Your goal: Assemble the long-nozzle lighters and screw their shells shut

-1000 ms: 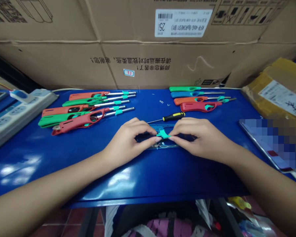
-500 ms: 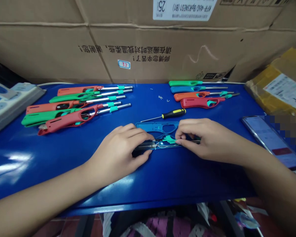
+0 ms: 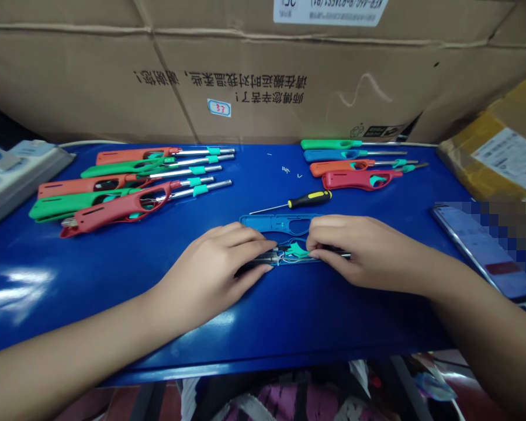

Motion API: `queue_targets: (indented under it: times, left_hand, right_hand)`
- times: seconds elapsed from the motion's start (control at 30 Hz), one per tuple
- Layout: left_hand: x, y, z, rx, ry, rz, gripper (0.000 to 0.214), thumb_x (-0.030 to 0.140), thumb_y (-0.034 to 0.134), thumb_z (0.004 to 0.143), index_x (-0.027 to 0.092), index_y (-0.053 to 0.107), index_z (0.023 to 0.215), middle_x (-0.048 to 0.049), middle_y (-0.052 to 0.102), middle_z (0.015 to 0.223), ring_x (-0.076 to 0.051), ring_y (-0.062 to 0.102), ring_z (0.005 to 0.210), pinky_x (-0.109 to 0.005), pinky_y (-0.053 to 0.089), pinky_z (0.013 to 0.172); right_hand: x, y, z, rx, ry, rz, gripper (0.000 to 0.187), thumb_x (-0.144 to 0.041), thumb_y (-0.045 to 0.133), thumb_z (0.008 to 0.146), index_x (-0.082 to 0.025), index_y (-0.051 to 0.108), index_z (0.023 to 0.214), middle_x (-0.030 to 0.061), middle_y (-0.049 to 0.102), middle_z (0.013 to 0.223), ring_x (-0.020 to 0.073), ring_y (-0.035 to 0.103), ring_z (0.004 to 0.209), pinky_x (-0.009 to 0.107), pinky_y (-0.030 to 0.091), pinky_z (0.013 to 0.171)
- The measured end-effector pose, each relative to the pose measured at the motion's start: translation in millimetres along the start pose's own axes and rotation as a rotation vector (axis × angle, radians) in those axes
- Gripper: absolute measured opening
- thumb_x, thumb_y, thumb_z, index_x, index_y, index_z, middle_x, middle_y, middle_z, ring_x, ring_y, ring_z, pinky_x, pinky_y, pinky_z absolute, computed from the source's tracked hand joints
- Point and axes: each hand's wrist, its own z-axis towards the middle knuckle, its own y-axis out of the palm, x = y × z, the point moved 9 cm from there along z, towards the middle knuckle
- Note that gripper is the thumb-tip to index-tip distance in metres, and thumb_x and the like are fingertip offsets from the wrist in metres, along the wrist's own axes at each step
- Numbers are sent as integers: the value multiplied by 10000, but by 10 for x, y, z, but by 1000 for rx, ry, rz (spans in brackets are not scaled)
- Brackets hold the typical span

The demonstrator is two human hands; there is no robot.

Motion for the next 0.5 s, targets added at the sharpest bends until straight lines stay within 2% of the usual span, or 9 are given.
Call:
queue_targets:
  times: [0.23, 0.5]
  left_hand:
    - [8, 14, 24, -8, 16, -31, 276, 229, 633, 974, 166, 709, 1231, -83, 707, 1064, -224, 644, 969, -380, 554, 842]
    - [-13, 20, 25, -10, 18, -44, 288, 237, 621, 980, 173, 711, 1247, -87, 699, 1057, -219, 641, 959, -369, 550, 841]
  right_hand:
    - [-65, -102, -22, 80, -73, -33, 164, -214, 464, 1008, -208, 573, 885, 6, 613, 863, 152, 537, 767, 302, 359, 676]
    - [-102, 0, -4, 44, -130, -121, 181, -196, 454, 1014, -200, 556, 864, 19, 596, 846, 160, 529, 756, 295, 373, 680]
